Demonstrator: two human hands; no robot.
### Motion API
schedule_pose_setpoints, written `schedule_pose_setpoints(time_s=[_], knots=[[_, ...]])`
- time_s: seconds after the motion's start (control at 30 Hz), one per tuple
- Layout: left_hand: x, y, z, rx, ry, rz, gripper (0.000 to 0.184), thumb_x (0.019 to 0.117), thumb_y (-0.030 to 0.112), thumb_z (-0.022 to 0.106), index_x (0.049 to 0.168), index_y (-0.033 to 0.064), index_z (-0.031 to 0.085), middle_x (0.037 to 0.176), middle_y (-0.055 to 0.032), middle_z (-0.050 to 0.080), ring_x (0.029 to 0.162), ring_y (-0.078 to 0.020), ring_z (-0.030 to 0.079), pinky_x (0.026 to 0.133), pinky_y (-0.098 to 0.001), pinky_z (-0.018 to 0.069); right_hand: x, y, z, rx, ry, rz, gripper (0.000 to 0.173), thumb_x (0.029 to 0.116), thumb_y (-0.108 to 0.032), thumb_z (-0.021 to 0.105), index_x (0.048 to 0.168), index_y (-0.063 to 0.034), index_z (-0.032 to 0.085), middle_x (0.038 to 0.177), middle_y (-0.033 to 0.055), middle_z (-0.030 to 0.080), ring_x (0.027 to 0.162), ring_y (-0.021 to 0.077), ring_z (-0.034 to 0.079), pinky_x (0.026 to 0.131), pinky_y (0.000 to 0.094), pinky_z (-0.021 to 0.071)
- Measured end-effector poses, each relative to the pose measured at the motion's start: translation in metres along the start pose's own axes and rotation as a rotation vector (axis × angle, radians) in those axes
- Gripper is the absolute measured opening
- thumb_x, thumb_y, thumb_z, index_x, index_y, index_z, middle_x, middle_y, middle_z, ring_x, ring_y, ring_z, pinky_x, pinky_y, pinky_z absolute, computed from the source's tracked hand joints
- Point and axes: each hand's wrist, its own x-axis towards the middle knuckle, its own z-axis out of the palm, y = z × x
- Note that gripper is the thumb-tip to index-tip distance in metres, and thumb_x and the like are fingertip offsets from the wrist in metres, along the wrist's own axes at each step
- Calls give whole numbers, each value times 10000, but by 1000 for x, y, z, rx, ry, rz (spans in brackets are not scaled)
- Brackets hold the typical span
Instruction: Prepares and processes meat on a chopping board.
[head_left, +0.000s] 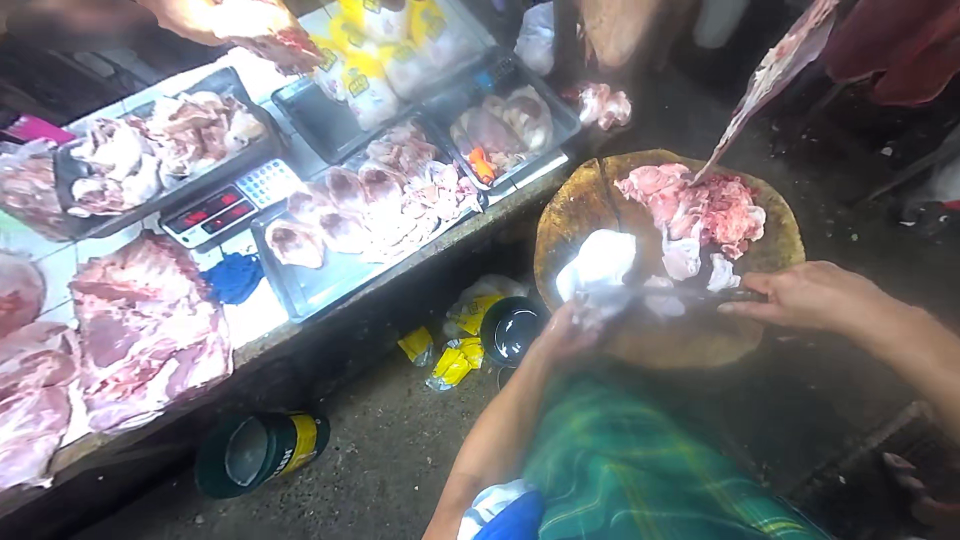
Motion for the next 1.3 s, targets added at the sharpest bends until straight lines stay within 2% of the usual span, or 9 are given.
schedule_pose_setpoints(time_s=[0.2, 0.43, 0.57, 0.73, 0.87, 0.97, 1.17, 1.23, 1.3], knots=[[-7, 1, 0, 73, 72, 59, 355, 1076, 242, 335, 772, 143, 489, 619, 11, 514, 491, -92, 483, 461, -227, 418, 7, -37, 54, 168, -4, 242, 780, 995, -732, 373, 1149, -23, 661, 918, 276, 699, 928, 512, 692, 790, 705, 523], [-13, 37, 12, 622, 161, 65, 369, 1088, 307, 418, 867, 89, 618, 691, 35, 550, 607, -76, 526, 579, -257, 457, 75, -147, 83, 379, 30, 454, 750, 1026, -690, 345, 1336, -53, 594, 1044, 239, 723, 1008, 454, 706, 848, 654, 544], [-30, 83, -3, 777, 185, 94, 289, 1064, 267, 487, 910, 80, 645, 675, 50, 535, 583, -46, 489, 561, -236, 432, 69, -155, 111, 464, 59, 582, 755, 1015, -707, 353, 1342, -73, 601, 1045, 228, 730, 1015, 438, 713, 866, 650, 548], [-39, 104, -7, 1608, 179, 3, 477, 991, 525, 569, 944, 73, 716, 869, -129, 699, 871, -299, 690, 809, -566, 551, -29, -175, 151, 700, -5, 811, 762, 1008, -727, 342, 1311, -93, 636, 1010, 223, 725, 990, 422, 711, 865, 648, 545], [-37, 79, 21, 2065, -45, -29, 517, 1015, 519, 461, 958, 76, 721, 981, -170, 726, 1003, -377, 697, 843, -629, 524, -60, -226, 142, 1018, 51, 930, 734, 1021, -716, 304, 1149, -89, 663, 822, 137, 669, 770, 325, 680, 727, 580, 557], [-34, 72, 25, 2094, -126, -42, 514, 1024, 505, 459, 1001, 66, 726, 1037, -185, 722, 1036, -392, 690, 847, -640, 526, -59, -253, 99, 1057, 288, 922, 667, 1060, -637, 269, 1141, -92, 644, 737, 86, 626, 643, 268, 642, 615, 526, 548], [-29, 73, 14, 2096, -140, -35, 501, 1023, 510, 452, 962, 86, 712, 962, -159, 720, 978, -366, 698, 812, -611, 533, 25, -247, 31, 866, 1224, 620, 609, 1074, -511, 364, 1124, 45, 607, 679, 44, 609, 547, 110, 599, 505, 357, 554], [-28, 77, 6, 2014, -111, -42, 513, 1023, 527, 471, 931, 80, 706, 914, -160, 711, 947, -366, 697, 810, -617, 530, 51, -246, 64, 842, 1087, 695, 621, 1069, -528, 370, 1185, 31, 615, 761, 87, 653, 633, 171, 645, 597, 419, 590], [-31, 84, -5, 1839, -40, -65, 504, 1017, 530, 511, 957, 71, 709, 899, -158, 704, 926, -347, 696, 831, -611, 540, 52, -250, 110, 888, 557, 841, 632, 1076, -558, 351, 1233, -5, 615, 903, 171, 697, 839, 321, 711, 789, 558, 589]])
